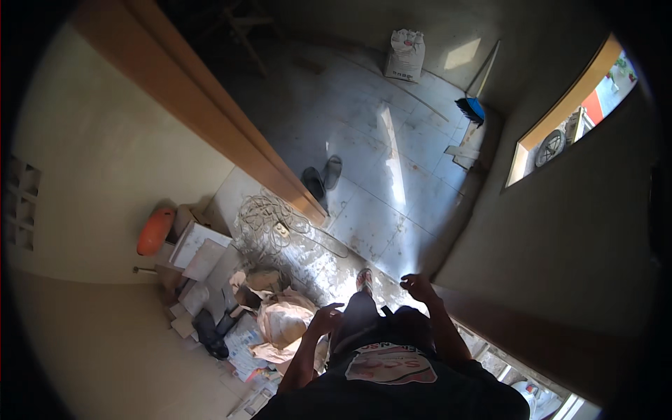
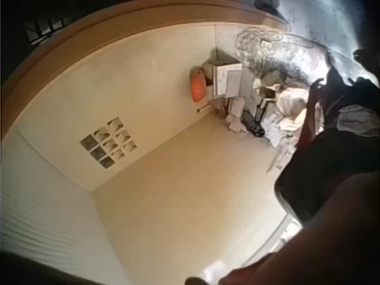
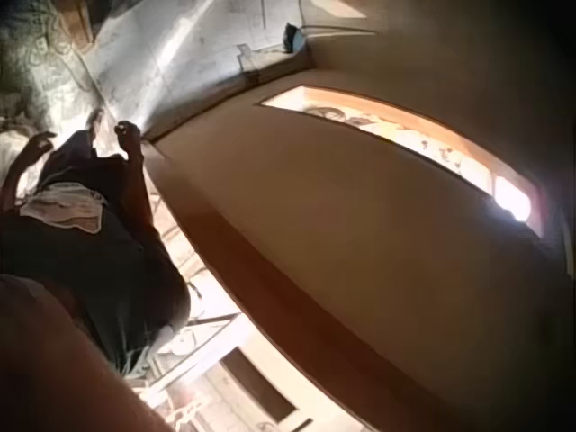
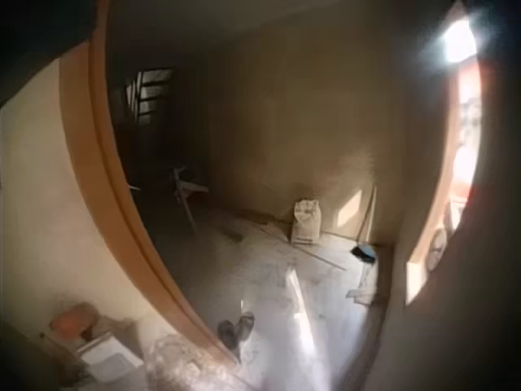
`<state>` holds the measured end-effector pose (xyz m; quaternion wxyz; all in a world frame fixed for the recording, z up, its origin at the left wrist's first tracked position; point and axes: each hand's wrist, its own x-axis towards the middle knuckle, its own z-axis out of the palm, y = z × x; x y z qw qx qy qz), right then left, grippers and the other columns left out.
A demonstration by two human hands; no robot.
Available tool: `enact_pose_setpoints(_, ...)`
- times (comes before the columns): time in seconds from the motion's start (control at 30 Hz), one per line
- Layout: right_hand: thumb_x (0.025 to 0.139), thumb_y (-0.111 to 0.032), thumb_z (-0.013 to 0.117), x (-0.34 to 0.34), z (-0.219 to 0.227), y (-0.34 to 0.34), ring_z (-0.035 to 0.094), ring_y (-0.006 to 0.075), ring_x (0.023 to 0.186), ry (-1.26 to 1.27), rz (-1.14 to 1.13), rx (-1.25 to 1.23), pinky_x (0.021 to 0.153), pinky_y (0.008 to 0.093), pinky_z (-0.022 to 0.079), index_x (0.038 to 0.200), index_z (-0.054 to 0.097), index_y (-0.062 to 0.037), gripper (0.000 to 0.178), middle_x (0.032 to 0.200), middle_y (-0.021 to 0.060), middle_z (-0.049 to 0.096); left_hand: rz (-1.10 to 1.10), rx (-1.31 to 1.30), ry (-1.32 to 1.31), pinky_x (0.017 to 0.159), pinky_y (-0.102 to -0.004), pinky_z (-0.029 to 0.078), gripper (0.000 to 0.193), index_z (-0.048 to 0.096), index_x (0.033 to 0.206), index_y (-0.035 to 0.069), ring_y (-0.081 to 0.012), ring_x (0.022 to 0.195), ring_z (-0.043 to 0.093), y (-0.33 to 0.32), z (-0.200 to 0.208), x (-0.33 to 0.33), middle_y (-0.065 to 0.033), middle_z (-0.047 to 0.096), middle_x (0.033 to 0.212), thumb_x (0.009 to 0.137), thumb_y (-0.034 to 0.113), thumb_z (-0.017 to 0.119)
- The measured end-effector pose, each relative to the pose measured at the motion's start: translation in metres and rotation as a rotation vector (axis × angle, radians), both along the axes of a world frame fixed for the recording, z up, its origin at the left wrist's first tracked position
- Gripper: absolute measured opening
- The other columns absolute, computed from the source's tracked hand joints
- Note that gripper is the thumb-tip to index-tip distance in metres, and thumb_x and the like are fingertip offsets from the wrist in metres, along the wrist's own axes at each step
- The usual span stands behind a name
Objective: The person uses a smoothing block and a sponge to refine the edge and surface of a plastered corner, then holds a long metal level against the vertical surface.
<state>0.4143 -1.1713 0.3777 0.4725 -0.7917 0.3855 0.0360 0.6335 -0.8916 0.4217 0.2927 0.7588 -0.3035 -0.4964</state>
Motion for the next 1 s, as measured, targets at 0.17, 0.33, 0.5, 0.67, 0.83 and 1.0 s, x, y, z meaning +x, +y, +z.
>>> enact_pose_setpoints(0.17, 0.085, -0.021, 0.068, 0.054, 0.021, -0.087, 0.065, 0.0176, 0.067, -0.175, -0.197, -0.018, 0.063, 0.0345, 0.051, 0.103, 0.069, -0.0023, 0.026, 0.079, 0.0118, 0.070, 0.000, 0.111, -0.129, 0.083, -0.0379, 0.051, 0.045, 0.057, 0.126, 0.009, -0.0277, 0.093, 0.067, -0.040, 0.000, 0.050, -0.0174, 0.069, 0.098, 0.086, 0.029, 0.065)
enact_pose_setpoints(0.33, 0.086, -0.018, 0.067, 0.037, -0.016, -0.173, 0.066, 0.0170, 0.068, -0.119, -0.389, -0.115, 0.063, 0.0328, 0.052, 0.101, 0.069, 0.0003, 0.024, 0.078, 0.0130, 0.070, -0.070, 0.175, -0.044, 0.082, -0.0375, 0.050, 0.048, 0.056, 0.127, 0.008, -0.0285, 0.092, 0.067, -0.108, 0.003, 0.077, -0.0185, 0.069, 0.098, 0.085, 0.029, 0.065)
enact_pose_setpoints(0.5, 0.084, -0.019, 0.069, 0.011, -0.065, -0.245, 0.067, 0.0175, 0.068, 0.029, -0.507, -0.035, 0.061, 0.0319, 0.054, 0.093, 0.070, 0.0002, 0.021, 0.082, 0.0129, 0.070, -0.062, 0.150, 0.022, 0.077, -0.0366, 0.052, 0.042, 0.058, 0.124, 0.008, -0.0270, 0.087, 0.068, -0.185, 0.003, 0.105, -0.0179, 0.070, 0.095, 0.087, 0.027, 0.064)
enact_pose_setpoints(0.67, 0.079, -0.021, 0.066, 0.013, -0.109, -0.328, 0.068, 0.0318, 0.085, 0.205, -0.204, -0.088, 0.079, 0.0403, 0.053, 0.086, 0.073, -0.0067, 0.017, 0.088, 0.0158, 0.070, 0.083, 0.231, -0.079, 0.075, -0.0363, 0.053, 0.039, 0.059, 0.122, 0.010, -0.0280, 0.086, 0.069, -0.245, -0.014, 0.133, -0.0187, 0.070, 0.093, 0.088, 0.028, 0.064)
enact_pose_setpoints(0.83, 0.080, -0.019, 0.064, 0.019, -0.137, -0.397, 0.069, 0.0280, 0.069, 0.129, -0.055, -0.144, 0.066, 0.0385, 0.054, 0.090, 0.072, -0.0047, 0.019, 0.073, 0.0145, 0.069, 0.279, 0.266, 0.061, 0.075, -0.0338, 0.051, 0.038, 0.060, 0.122, 0.009, -0.0219, 0.085, 0.068, -0.262, -0.011, 0.141, -0.0154, 0.071, 0.091, 0.088, 0.025, 0.065)
enact_pose_setpoints(1.0, 0.081, -0.010, 0.059, 0.063, -0.052, -0.474, 0.058, 0.0124, 0.051, 0.209, -0.663, 0.402, 0.044, 0.0269, 0.046, 0.084, 0.067, -0.0015, 0.012, 0.066, 0.0040, 0.062, 0.544, 0.328, 0.295, 0.066, -0.0262, 0.047, 0.040, 0.056, 0.127, 0.005, -0.0117, 0.073, 0.062, -0.308, 0.016, 0.142, -0.0064, 0.068, 0.088, 0.090, 0.019, 0.062)
